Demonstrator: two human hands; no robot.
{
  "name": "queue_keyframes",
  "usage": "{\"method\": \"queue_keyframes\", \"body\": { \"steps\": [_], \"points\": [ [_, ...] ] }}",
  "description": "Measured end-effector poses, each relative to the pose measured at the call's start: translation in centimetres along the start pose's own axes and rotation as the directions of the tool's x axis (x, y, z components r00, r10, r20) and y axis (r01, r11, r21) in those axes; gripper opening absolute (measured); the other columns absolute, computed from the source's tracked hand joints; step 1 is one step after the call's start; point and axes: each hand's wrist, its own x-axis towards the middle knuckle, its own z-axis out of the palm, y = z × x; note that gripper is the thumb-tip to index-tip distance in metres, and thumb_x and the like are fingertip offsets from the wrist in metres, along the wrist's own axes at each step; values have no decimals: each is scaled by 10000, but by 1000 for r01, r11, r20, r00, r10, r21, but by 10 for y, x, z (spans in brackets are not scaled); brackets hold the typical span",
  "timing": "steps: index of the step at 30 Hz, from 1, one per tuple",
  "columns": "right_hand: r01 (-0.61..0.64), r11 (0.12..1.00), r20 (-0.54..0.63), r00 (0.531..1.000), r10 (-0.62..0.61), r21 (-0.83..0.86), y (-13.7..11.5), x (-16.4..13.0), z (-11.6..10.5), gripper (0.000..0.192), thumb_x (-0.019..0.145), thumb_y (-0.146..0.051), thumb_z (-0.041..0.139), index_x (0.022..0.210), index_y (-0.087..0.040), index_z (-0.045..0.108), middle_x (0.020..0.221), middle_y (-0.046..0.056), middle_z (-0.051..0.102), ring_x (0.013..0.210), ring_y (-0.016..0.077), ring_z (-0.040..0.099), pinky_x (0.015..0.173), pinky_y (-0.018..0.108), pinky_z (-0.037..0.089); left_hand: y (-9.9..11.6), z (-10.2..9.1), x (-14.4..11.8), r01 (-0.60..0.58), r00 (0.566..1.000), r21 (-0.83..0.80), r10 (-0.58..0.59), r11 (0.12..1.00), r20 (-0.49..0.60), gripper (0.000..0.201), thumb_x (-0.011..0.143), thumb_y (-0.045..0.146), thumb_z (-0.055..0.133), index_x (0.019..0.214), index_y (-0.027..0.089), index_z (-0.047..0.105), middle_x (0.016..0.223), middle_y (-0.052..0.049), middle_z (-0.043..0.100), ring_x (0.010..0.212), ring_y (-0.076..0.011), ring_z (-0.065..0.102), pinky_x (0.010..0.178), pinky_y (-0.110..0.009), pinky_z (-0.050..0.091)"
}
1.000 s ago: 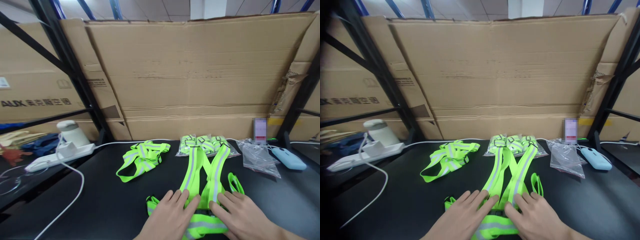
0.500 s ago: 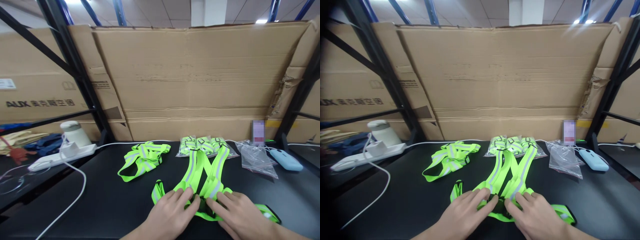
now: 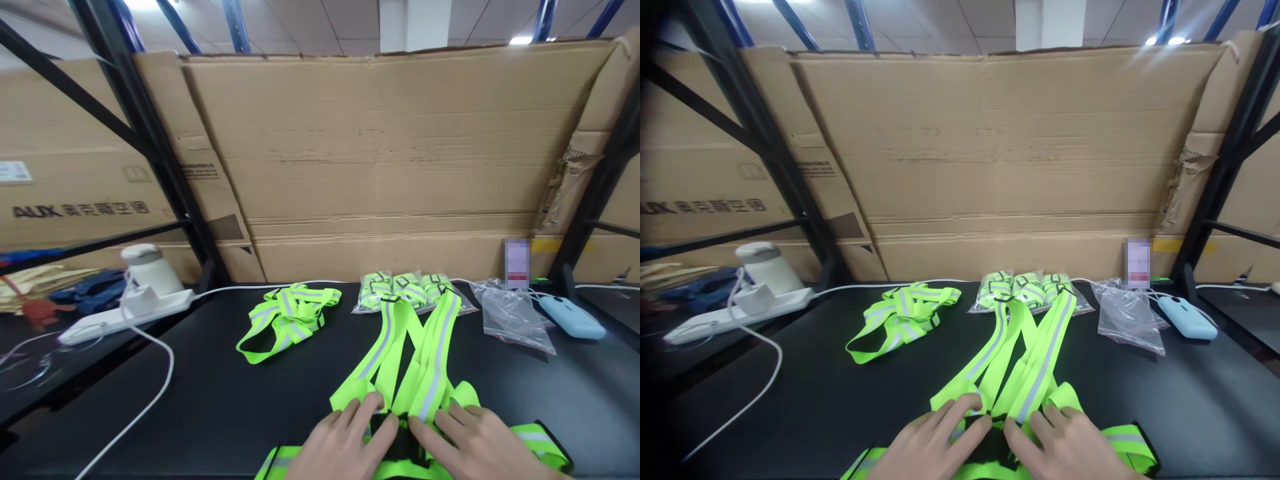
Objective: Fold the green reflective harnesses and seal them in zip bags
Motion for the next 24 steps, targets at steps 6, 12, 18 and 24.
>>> {"method": "queue_keyframes", "body": {
  "steps": [6, 12, 18, 24],
  "points": [
    [-185, 983, 273, 946, 177, 4, 12, 18, 6, 300, 909, -368, 683, 1099, -207, 515, 841, 14, 707, 696, 221, 701, 561, 305, 417, -4, -18, 40, 157, 983, -5, -156, 988, 100, 556, 807, 49, 586, 1323, 207, 455, 1329, -161, 544, 1167, -317, 620, 839, -406, 608],
    [-200, 977, 358, 909, 214, -77, 34, 31, 13, 378, 809, -205, 752, 1099, -202, 510, 929, 48, 713, 787, 251, 717, 587, 293, 438, -18, -17, 68, 97, 995, 65, -96, 993, -26, 399, 870, -5, 493, 1221, 184, 515, 1252, -137, 565, 1128, -306, 624, 817, -416, 615],
    [-267, 962, 435, 874, 215, 61, 32, 26, -10, 210, 897, -345, 670, 1021, -189, 603, 911, 75, 733, 777, 269, 722, 589, 297, 429, -21, -34, 49, -114, 992, -9, 114, 993, 47, 434, 936, 185, 588, 1356, 223, 482, 1263, -113, 599, 1093, -308, 655, 785, -415, 616],
    [-467, 841, 385, 854, 349, 274, 63, 32, -39, 353, 1006, -442, 447, 919, -204, 693, 644, 5, 673, 571, 168, 641, 564, 270, 335, -34, -61, 41, -174, 984, -240, 174, 955, -21, 490, 998, 564, 490, 1343, 225, 567, 1103, -87, 702, 999, -283, 698, 856, -395, 569]
  ]
}}
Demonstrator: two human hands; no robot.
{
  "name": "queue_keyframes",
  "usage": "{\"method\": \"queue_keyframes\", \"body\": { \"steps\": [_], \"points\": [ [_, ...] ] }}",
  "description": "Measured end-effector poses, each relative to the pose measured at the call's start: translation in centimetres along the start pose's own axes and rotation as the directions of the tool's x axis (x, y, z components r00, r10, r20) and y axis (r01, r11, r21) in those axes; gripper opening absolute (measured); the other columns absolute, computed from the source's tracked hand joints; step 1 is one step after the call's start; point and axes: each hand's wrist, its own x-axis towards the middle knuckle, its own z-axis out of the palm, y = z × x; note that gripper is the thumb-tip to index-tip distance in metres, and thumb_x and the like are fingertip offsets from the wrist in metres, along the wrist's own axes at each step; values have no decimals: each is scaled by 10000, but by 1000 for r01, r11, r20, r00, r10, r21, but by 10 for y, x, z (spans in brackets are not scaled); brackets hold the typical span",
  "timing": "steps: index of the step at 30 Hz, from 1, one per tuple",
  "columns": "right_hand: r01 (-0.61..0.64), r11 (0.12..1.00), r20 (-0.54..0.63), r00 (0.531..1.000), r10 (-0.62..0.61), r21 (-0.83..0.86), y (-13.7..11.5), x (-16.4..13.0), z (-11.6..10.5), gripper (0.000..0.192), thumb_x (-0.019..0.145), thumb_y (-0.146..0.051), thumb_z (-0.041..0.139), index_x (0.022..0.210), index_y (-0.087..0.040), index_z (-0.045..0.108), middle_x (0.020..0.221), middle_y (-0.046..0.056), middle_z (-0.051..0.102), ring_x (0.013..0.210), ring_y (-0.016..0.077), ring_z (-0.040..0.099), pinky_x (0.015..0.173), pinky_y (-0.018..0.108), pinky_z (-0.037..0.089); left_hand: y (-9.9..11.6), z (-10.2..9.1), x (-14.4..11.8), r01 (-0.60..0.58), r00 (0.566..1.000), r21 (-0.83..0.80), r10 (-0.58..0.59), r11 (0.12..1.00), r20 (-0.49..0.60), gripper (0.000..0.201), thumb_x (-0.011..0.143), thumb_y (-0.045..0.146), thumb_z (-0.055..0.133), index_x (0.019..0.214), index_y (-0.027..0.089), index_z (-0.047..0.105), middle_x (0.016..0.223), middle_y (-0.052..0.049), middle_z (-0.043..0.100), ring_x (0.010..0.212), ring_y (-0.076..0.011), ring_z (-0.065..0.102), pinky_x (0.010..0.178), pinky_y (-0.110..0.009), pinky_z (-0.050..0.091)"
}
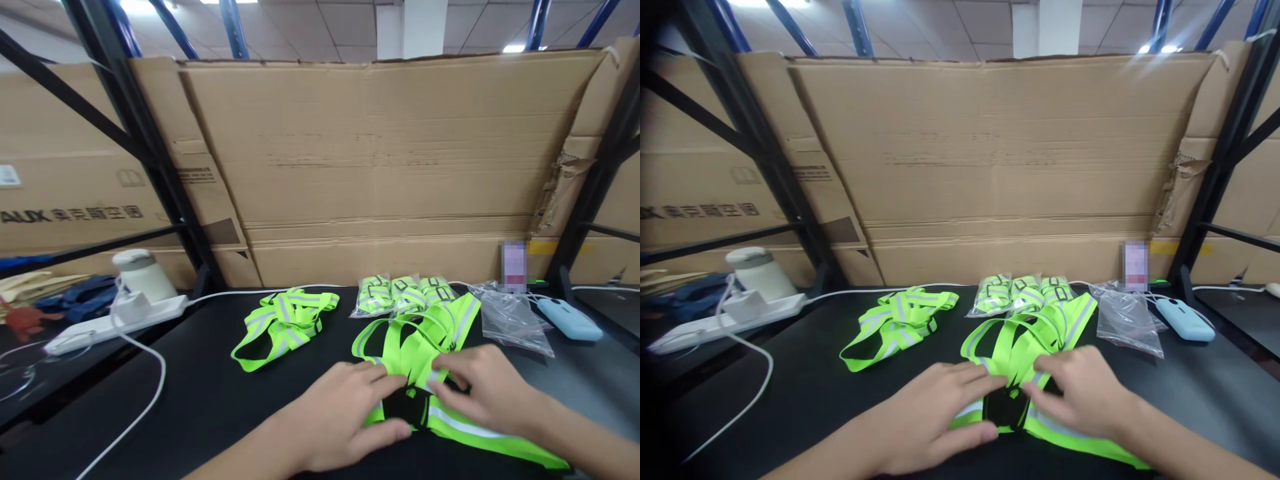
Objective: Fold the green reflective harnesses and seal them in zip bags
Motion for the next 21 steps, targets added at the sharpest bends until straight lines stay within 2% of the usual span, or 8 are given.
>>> {"method": "queue_keyframes", "body": {
  "steps": [3, 5, 6, 8, 11, 13, 16, 21],
  "points": [
    [-181, 983, -156, 972, 175, -25, 43, 16, -10, 321, 998, -364, 418, 973, -213, 700, 634, 4, 650, 579, 178, 628, 582, 274, 345, -11, -8, 19, -10, 991, 62, 18, 998, -133, 297, 1033, 405, 480, 1143, 205, 670, 967, -62, 707, 945, -244, 680, 960, -405, 510],
    [-292, 955, -249, 931, 269, -60, 78, 23, -9, 282, 964, -348, 445, 1036, -219, 686, 733, 28, 686, 640, 205, 651, 583, 282, 367, -17, -8, 40, -35, 971, 176, 75, 984, -227, 228, 1000, 265, 522, 1175, 192, 649, 1021, -79, 687, 1013, -259, 644, 942, -401, 504],
    [-339, 938, -284, 909, 305, -79, 95, 26, -6, 278, 945, -336, 455, 1071, -221, 674, 805, 43, 705, 683, 218, 667, 589, 287, 390, -19, -7, 53, -50, 959, 234, 112, 971, -259, 256, 970, 200, 541, 1211, 193, 627, 1080, -92, 671, 1061, -270, 622, 922, -394, 504],
    [-385, 908, -285, 900, 330, -164, 122, 27, 3, 335, 914, -282, 459, 1193, -209, 630, 1081, 106, 711, 867, 267, 703, 633, 308, 455, -22, -3, 79, -71, 940, 329, 173, 942, -293, 452, 886, 116, 592, 1329, 194, 551, 1225, -126, 623, 1137, -295, 585, 930, -409, 493],
    [-347, 894, -234, 929, 287, -282, 147, 23, 18, 599, 804, -137, 490, 1401, -171, 521, 1350, 192, 593, 1192, 353, 615, 800, 383, 521, -21, 4, 119, -126, 924, 460, 272, 879, -267, 697, 792, 55, 657, 1441, 208, 456, 1382, -169, 554, 1233, -337, 552, 964, -444, 471],
    [-262, 921, -173, 960, 219, -287, 155, 21, 24, 691, 760, -107, 510, 1446, -182, 489, 1394, 191, 563, 1270, 357, 563, 945, 434, 498, -21, 7, 141, -176, 932, 506, 309, 845, -191, 643, 775, 36, 687, 1374, 206, 529, 1322, -160, 608, 1148, -320, 616, 911, -421, 495],
    [-196, 948, -110, 979, 173, -251, 160, 22, 24, 648, 769, -148, 545, 1415, -190, 520, 1299, 166, 629, 1221, 336, 596, 1008, 440, 472, -23, 7, 161, -201, 954, 461, 281, 864, -110, 398, 787, 15, 677, 1154, 167, 666, 1067, -124, 713, 916, -272, 697, 736, -349, 519],
    [-186, 954, -102, 981, 167, -233, 163, 29, 14, 397, 793, -150, 564, 1184, -197, 616, 1122, 127, 678, 1055, 288, 658, 845, 348, 492, -41, -5, 160, -85, 956, 129, 117, 988, -270, 208, 795, 3, 631, 849, 178, 730, 847, -86, 752, 851, -255, 718, 673, -308, 509]
  ]
}}
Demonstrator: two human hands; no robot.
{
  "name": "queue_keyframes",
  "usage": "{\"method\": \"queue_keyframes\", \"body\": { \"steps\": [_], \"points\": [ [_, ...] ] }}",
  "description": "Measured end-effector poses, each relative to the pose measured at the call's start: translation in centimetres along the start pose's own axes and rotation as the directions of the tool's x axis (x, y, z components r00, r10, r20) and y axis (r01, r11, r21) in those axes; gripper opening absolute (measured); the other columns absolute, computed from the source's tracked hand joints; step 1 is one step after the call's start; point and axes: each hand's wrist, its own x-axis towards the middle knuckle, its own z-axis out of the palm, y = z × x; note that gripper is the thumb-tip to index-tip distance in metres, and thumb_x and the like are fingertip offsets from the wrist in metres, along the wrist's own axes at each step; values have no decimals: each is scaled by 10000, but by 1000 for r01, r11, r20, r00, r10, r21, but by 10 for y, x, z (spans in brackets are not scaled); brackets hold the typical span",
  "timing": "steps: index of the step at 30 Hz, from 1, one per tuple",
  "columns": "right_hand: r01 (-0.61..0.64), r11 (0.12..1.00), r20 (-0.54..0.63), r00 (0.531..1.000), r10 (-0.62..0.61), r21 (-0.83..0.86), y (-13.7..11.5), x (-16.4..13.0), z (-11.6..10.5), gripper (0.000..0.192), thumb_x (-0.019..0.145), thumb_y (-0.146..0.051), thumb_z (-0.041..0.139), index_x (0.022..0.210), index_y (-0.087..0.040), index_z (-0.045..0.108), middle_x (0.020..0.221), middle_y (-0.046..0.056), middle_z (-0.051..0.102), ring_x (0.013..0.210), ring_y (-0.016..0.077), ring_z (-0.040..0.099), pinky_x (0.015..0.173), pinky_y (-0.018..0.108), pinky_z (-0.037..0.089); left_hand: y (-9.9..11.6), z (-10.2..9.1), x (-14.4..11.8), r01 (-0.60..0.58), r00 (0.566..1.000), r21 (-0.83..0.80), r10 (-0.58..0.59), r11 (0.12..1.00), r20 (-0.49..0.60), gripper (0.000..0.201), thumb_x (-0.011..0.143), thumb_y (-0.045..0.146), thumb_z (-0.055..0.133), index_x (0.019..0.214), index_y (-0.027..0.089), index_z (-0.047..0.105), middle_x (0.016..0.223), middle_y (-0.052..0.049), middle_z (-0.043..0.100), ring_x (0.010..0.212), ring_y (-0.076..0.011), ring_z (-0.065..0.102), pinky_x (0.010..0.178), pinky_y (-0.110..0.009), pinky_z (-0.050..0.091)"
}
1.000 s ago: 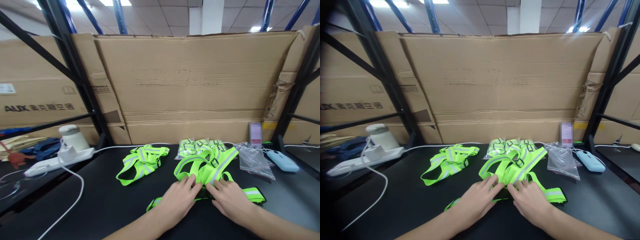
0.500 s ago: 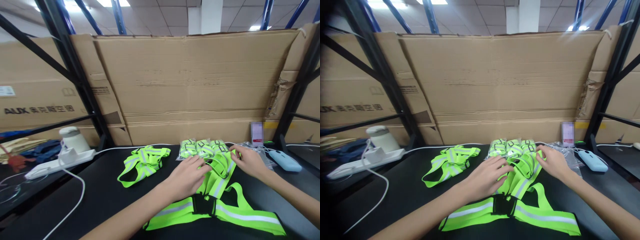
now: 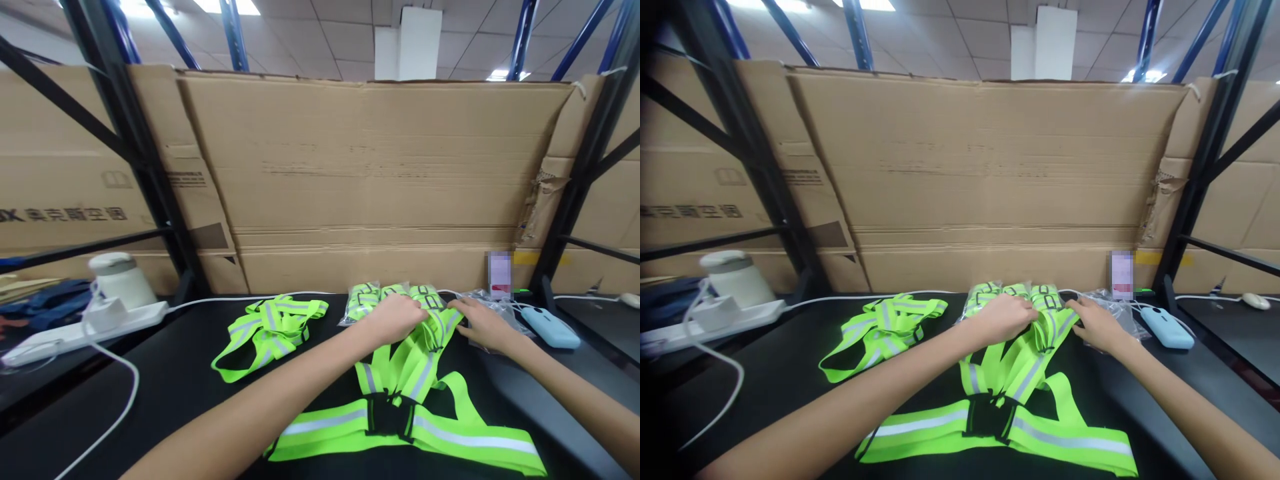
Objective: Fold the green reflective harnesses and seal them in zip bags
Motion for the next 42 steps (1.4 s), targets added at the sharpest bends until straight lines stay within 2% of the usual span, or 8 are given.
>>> {"method": "queue_keyframes", "body": {
  "steps": [5, 11, 18, 22, 26, 31, 35, 42],
  "points": [
    [-44, 999, -59, 997, 43, -20, -5, 6, -17, 237, 754, -146, 599, 978, -216, 564, 965, 60, 666, 808, 234, 653, 603, 270, 356, -38, -27, -23, 239, 945, -234, -281, 942, -169, 149, 882, 211, 618, 932, 230, 758, 926, -28, 787, 804, -209, 724, 670, -281, 520],
    [-114, 993, -185, 977, 106, -29, -16, 27, -44, 154, 866, -222, 551, 1019, -231, 556, 1062, 65, 678, 848, 254, 651, 589, 279, 295, -94, -37, -44, 529, 705, -557, -697, 640, -132, 261, 973, 353, 560, 997, 129, 691, 679, -47, 716, 426, -133, 590, 432, -242, 449],
    [-139, 989, -221, 964, 146, 49, -29, 96, -52, 308, 850, -75, 491, 1098, -207, 618, 1185, 110, 664, 921, 267, 668, 662, 303, 400, -130, -2, -38, 710, 533, -578, -844, 401, 69, 361, 985, 345, 631, 1294, 162, 592, 1296, -108, 614, 1094, -249, 647, 914, -461, 574],
    [-94, 983, -194, 973, 124, 157, -36, 119, -35, 535, 808, -34, 525, 1302, -226, 592, 1439, 115, 536, 1086, 259, 651, 791, 305, 478, -134, 6, -42, 703, 580, -499, -815, 507, -11, 450, 894, 265, 731, 1311, 175, 585, 1341, -139, 594, 1191, -309, 612, 973, -480, 534],
    [-137, 947, -173, 966, 193, 292, -36, 122, -10, 632, 886, -141, 530, 1501, -234, 419, 1539, 126, 453, 1220, 253, 603, 942, 322, 482, -126, 6, -45, 519, 783, -482, -618, 706, -63, 776, 637, 103, 845, 1356, 234, 584, 1441, -122, 555, 1374, -355, 475, 1139, -480, 394],
    [-347, 840, -49, 914, 402, 417, -26, 124, 15, 628, 976, -490, 504, 1476, -114, 446, 1207, 185, 705, 1096, 301, 687, 888, 367, 511, -110, -2, -33, 309, 911, -561, -409, 768, -58, 405, 668, 278, 847, 1060, 223, 765, 1270, -74, 693, 1248, -323, 586, 1116, -449, 411],
    [-443, 779, 52, 881, 471, 444, -22, 129, 21, 500, 906, -569, 610, 1131, -128, 685, 960, 133, 766, 967, 281, 723, 816, 357, 514, -100, -17, -21, 254, 911, -674, -406, 694, -74, 404, 901, 542, 618, 831, 180, 784, 869, -63, 771, 850, -238, 717, 838, -347, 551],
    [-543, 679, 154, 823, 547, 494, -38, 135, 18, 504, 798, -650, 710, 608, -185, 668, 745, 157, 724, 939, 371, 712, 740, 388, 500, -101, -49, -7, 201, 739, -813, -630, 546, -240, 456, 807, 597, 724, 890, 151, 775, 734, -40, 728, 653, -176, 642, 594, -255, 475]
  ]
}}
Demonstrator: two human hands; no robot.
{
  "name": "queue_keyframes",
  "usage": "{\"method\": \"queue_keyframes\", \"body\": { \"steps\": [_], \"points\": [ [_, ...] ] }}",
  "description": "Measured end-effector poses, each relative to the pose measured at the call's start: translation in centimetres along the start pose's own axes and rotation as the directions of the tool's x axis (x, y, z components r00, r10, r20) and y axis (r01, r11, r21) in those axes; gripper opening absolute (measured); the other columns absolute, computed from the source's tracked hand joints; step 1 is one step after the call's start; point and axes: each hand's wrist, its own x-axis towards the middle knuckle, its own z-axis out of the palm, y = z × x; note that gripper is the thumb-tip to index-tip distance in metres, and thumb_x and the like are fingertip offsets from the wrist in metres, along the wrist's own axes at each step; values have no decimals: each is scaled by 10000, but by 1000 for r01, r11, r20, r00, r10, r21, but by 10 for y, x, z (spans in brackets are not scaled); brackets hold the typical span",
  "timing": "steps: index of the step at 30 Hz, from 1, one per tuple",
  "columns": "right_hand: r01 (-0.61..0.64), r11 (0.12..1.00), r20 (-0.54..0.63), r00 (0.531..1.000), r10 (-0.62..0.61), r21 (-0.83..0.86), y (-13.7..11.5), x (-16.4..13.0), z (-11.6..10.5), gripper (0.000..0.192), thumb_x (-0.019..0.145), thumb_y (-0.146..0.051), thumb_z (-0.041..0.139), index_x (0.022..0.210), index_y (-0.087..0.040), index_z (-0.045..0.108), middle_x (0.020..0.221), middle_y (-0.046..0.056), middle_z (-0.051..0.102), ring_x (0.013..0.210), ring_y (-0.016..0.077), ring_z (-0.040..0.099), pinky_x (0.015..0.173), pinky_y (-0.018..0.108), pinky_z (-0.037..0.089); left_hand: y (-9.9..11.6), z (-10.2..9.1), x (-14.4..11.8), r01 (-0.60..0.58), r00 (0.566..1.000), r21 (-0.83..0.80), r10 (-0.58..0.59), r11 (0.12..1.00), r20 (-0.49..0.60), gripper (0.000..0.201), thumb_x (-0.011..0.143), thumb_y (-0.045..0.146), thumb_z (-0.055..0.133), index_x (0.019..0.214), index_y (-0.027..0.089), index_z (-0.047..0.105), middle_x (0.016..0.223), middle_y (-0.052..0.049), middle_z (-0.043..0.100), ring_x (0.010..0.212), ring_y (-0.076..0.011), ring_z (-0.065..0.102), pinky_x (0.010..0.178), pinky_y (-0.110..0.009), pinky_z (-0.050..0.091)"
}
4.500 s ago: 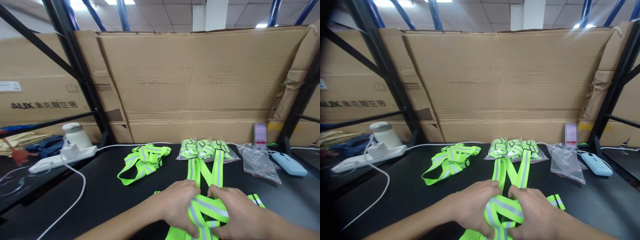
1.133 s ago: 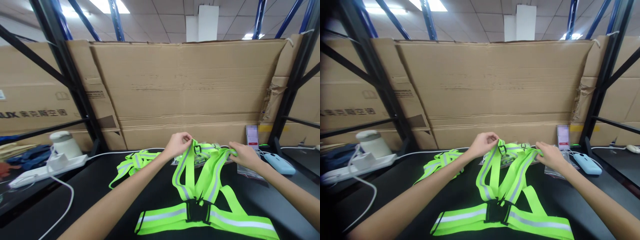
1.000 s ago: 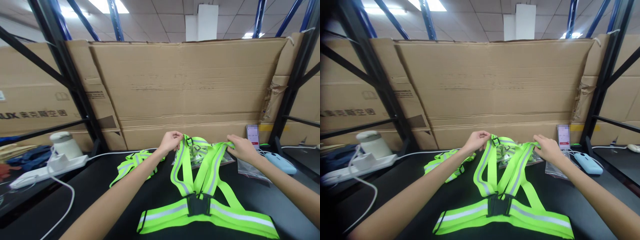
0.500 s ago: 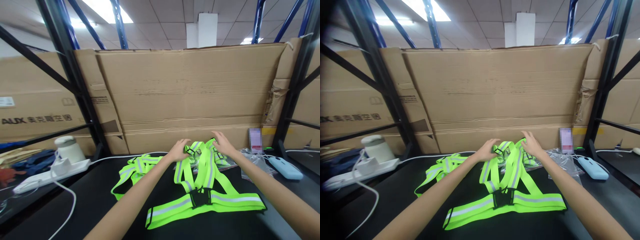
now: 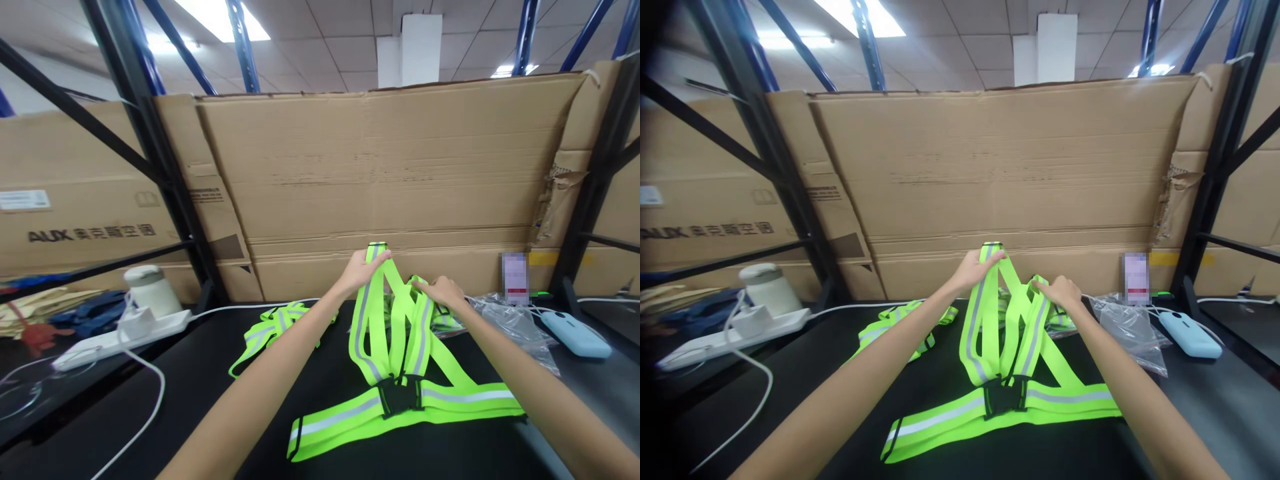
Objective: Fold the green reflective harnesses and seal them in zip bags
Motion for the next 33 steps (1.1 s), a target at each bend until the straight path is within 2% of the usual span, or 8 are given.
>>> {"method": "queue_keyframes", "body": {
  "steps": [4, 7, 12, 18, 21, 26, 29, 33],
  "points": [
    [16, 984, 35, 999, -22, 180, -12, -5, 3, 269, 922, -428, 710, 962, -162, 709, 1030, 83, 718, 969, 242, 687, 828, 385, 554, 9, -6, 5, 38, 999, -176, -43, 984, -27, 555, 824, 665, 662, 922, 129, 768, 839, -94, 765, 718, -201, 685, 672, -302, 541],
    [18, 917, 66, 997, -48, 399, -20, -8, -4, 286, 995, -377, 633, 1158, -143, 647, 1127, 68, 682, 935, 205, 684, 820, 394, 586, 12, -13, 5, 40, 998, -295, -50, 955, -25, 519, 806, 635, 697, 906, 131, 768, 917, -110, 777, 797, -200, 709, 755, -311, 567],
    [14, 679, 100, 987, -129, 734, -36, -17, -27, 379, 994, -560, 448, 1003, -208, 588, 1012, 112, 734, 840, 228, 730, 695, 345, 603, 20, -23, 3, 26, 990, -397, -79, 918, -120, 432, 714, 527, 836, 944, 168, 765, 862, -54, 778, 687, -153, 687, 625, -263, 554],
    [-65, 480, 220, 936, -275, 875, -54, -43, -45, 393, 925, -641, 442, 1008, -265, 519, 904, 86, 739, 834, 282, 753, 728, 453, 615, 55, -25, -3, -86, 982, -446, -1, 891, -191, 388, 758, 503, 826, 913, 153, 763, 865, -86, 783, 709, -171, 707, 625, -274, 577],
    [-59, 412, 214, 915, -342, 909, -67, -58, -48, 388, 905, -653, 495, 1023, -284, 514, 985, 79, 743, 925, 286, 746, 787, 462, 611, 70, -22, -6, -154, 979, -435, 79, 887, -186, 359, 777, 502, 813, 877, 160, 765, 875, -75, 778, 709, -151, 692, 643, -257, 565],
    [-48, 361, 224, 857, -464, 931, -85, -72, -48, 411, 926, -646, 515, 1131, -298, 590, 1062, 62, 749, 953, 279, 740, 791, 462, 610, 84, -17, -11, -212, 971, -373, 153, 903, -182, 360, 791, 536, 794, 797, 179, 740, 725, -14, 706, 561, -97, 583, 514, -217, 464],
    [13, 311, 140, 875, -464, 950, -88, -72, -44, 365, 877, -502, 685, 1153, -265, 652, 1118, 60, 751, 1012, 256, 715, 851, 409, 599, 91, -17, -13, -263, 955, -340, 194, 903, -224, 386, 769, 549, 809, 737, 181, 697, 650, 11, 653, 532, -92, 555, 500, -217, 449],
    [98, 250, 17, 906, -423, 963, -86, -68, -48, 301, 772, -329, 809, 1040, -229, 716, 1086, 42, 762, 1019, 214, 694, 892, 329, 568, 95, -20, -14, -292, 945, -317, 222, 902, -238, 432, 744, 589, 810, 721, 177, 682, 633, 6, 653, 545, -109, 574, 515, -229, 467]
  ]
}}
